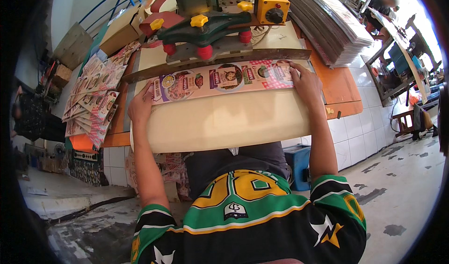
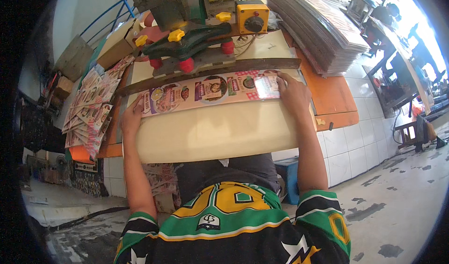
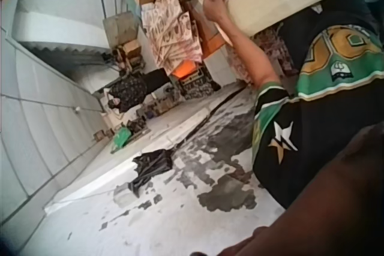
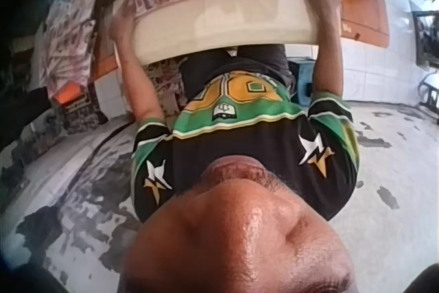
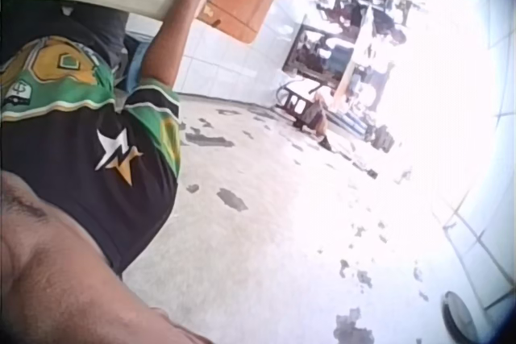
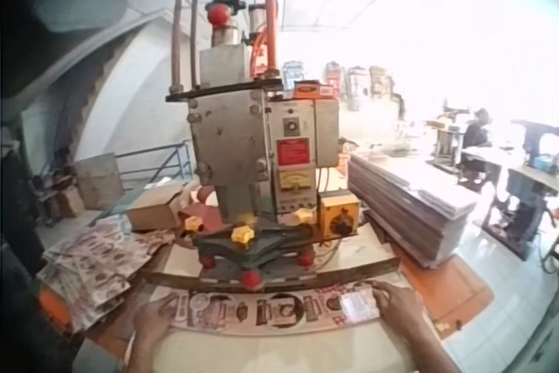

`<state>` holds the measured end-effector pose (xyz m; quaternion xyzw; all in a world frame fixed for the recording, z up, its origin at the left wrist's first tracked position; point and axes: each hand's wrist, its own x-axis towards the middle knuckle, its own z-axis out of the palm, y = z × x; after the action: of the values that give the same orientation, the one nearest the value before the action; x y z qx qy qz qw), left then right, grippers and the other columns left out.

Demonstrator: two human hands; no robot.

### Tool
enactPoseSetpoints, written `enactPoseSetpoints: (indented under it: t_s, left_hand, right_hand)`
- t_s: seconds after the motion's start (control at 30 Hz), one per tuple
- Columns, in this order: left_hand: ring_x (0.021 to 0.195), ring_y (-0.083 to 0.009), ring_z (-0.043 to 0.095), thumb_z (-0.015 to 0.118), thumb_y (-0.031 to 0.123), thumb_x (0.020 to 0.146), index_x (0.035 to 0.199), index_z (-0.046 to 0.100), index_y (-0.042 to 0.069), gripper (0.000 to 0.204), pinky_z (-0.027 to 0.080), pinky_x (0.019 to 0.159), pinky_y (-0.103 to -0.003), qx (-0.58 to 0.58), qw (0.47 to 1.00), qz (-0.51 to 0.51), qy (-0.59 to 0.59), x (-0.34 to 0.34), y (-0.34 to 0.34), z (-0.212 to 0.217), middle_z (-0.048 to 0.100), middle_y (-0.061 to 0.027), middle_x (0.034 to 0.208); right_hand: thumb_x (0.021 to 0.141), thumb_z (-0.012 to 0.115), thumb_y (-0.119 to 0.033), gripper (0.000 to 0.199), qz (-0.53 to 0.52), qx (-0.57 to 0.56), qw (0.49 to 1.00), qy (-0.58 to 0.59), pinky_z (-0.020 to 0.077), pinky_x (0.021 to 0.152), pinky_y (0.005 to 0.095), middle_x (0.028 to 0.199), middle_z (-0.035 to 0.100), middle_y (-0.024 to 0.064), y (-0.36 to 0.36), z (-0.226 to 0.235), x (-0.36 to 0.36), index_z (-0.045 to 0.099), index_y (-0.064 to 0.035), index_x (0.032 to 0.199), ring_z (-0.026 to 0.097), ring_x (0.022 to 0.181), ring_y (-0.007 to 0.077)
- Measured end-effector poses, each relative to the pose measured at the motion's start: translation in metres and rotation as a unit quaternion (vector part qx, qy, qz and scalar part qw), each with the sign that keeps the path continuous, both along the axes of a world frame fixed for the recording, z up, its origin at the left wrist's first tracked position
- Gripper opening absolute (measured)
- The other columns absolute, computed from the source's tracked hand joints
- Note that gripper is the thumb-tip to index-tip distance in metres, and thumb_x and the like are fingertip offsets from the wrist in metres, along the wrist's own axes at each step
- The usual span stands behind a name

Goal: The person aligns a strip of printed plastic sachets on a machine platform, presses a lever by hand to seal the plastic, and then folds the sealed strip.

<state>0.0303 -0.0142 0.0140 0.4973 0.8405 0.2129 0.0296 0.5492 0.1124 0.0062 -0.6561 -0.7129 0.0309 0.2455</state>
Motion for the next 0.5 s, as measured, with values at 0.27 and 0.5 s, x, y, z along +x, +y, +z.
enactPoseSetpoints:
  t_s: [0.27,0.5]
  left_hand:
    - [0.103,-0.0392,0.071,0.052,0.041,0.101,0.142,0.063,0.043,0.042,0.054,0.091,-0.046,0.016,1.000,0.005,0.006,0.0011,0.0017,-0.0042,0.076,-0.0157,0.109]
    - [0.102,-0.0391,0.071,0.053,0.040,0.101,0.141,0.064,0.042,0.041,0.054,0.091,-0.046,0.019,1.000,0.000,0.013,-0.0020,0.0007,-0.0058,0.076,-0.0156,0.108]
  right_hand:
    - [0.104,0.054,-0.047,0.036,-0.002,-0.004,1.000,-0.012,0.0547,0.083,0.0494,0.101,0.077,0.0160,0.0010,0.0000,0.0029,0.074,-0.0272,0.127,0.073,0.093,0.0372]
    - [0.104,0.054,-0.046,0.036,0.006,-0.004,1.000,-0.013,0.0546,0.084,0.0493,0.101,0.078,0.0156,0.0018,-0.0005,0.0026,0.074,-0.0261,0.127,0.073,0.092,0.0373]
